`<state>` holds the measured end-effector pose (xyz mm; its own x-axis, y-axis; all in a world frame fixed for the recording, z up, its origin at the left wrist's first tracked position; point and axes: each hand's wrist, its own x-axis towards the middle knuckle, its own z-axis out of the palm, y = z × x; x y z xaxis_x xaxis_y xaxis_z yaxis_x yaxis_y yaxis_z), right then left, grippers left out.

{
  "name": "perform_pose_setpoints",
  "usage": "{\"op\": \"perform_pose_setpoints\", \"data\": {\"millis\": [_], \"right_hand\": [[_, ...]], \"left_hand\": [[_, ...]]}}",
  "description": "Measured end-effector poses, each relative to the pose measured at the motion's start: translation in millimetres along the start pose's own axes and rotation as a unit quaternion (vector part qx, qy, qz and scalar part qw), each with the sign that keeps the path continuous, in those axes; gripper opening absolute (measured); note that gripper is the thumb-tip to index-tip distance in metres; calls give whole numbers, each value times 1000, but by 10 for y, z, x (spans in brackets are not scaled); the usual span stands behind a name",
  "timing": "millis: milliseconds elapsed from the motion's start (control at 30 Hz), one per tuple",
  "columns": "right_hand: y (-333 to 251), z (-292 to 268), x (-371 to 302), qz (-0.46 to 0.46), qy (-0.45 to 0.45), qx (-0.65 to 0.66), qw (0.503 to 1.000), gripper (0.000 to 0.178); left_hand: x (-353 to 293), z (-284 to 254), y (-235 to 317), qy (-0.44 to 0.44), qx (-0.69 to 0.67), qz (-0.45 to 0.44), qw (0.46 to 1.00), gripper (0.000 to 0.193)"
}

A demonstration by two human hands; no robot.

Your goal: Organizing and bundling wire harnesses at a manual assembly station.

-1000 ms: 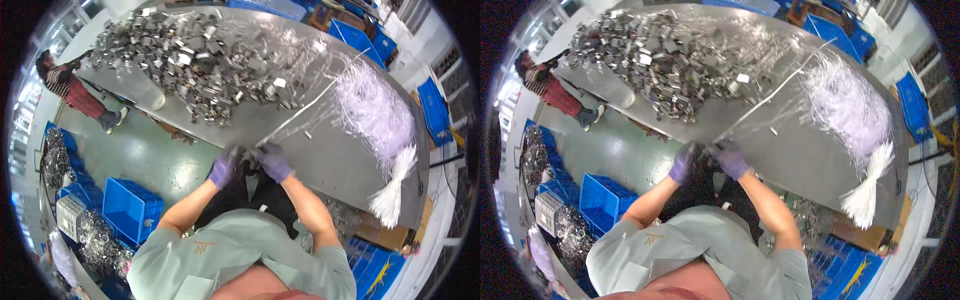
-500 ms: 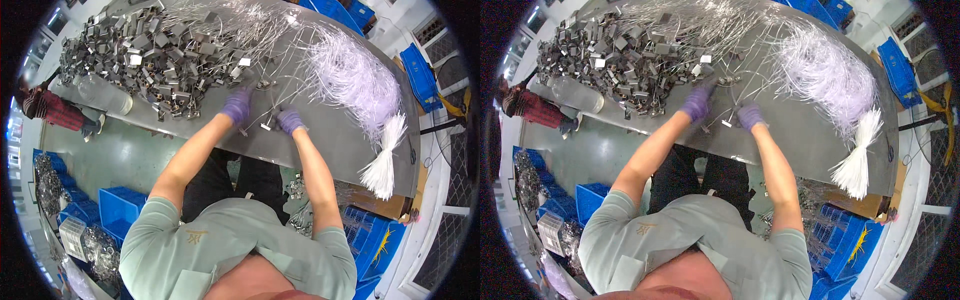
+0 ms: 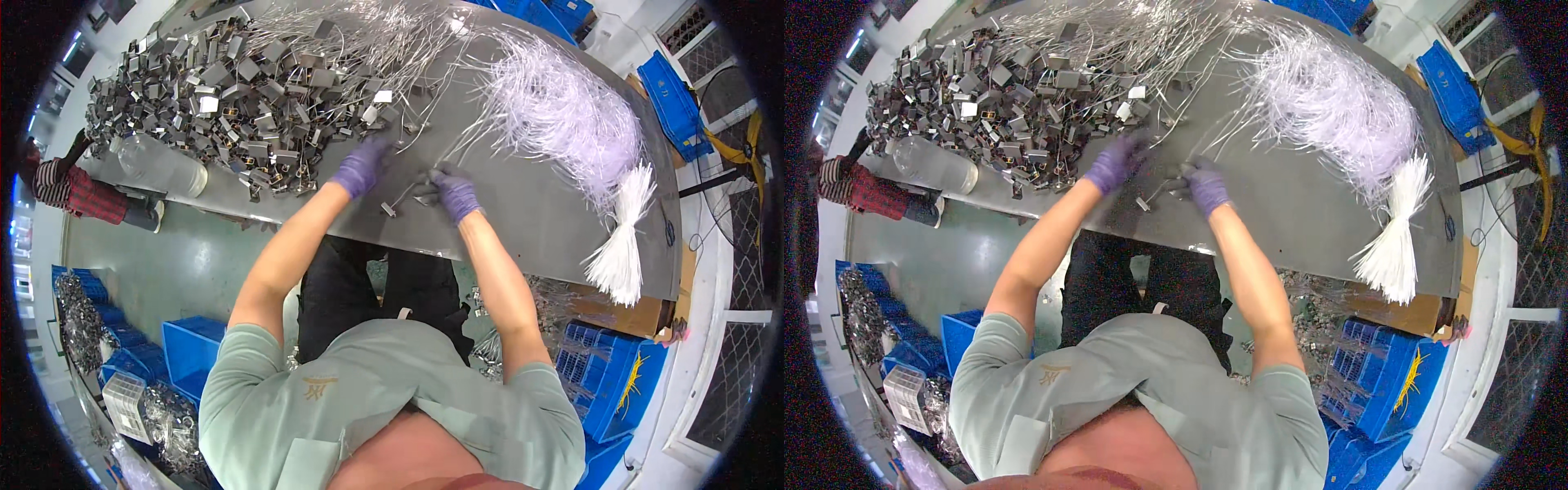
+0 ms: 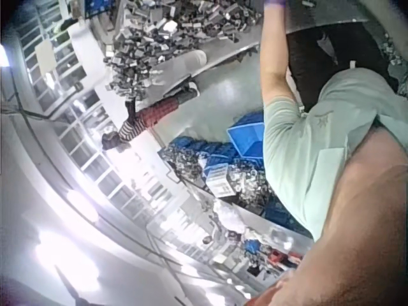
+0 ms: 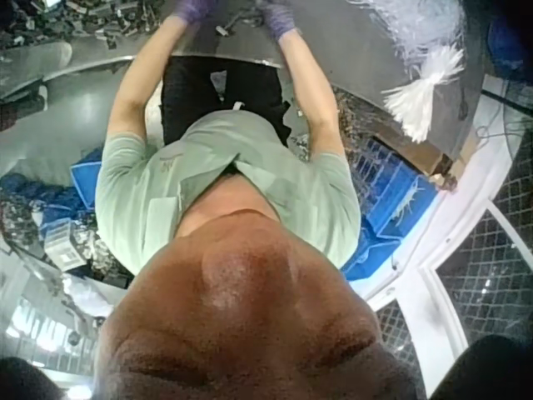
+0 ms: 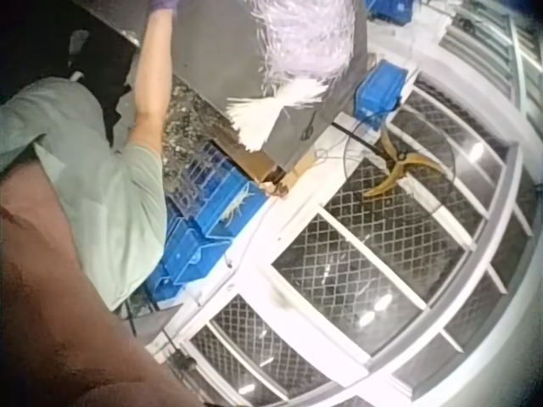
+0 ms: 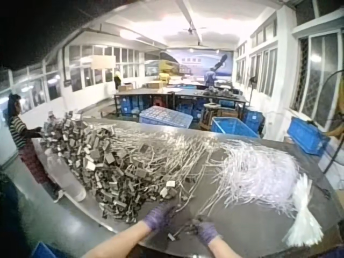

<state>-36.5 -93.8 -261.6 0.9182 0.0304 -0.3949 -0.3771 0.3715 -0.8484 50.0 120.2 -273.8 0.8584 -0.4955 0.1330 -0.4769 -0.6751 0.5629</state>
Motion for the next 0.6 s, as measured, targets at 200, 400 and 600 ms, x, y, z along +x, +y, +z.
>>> {"op": "perform_pose_setpoints", "data": {"millis": [200, 400, 600], "right_hand": [[496, 322, 681, -132, 11, -37, 991, 21], [406, 399, 922, -71, 34, 208, 975, 20], [-66, 312, 919, -235, 194, 6, 952, 24]], "left_hand": [[-1209, -559, 232, -30, -87, 57, 994, 26], [-2796, -709, 68, -92, -286, -99, 948, 33], [-3689, -668, 115, 20, -432, -266, 862, 43]]}}
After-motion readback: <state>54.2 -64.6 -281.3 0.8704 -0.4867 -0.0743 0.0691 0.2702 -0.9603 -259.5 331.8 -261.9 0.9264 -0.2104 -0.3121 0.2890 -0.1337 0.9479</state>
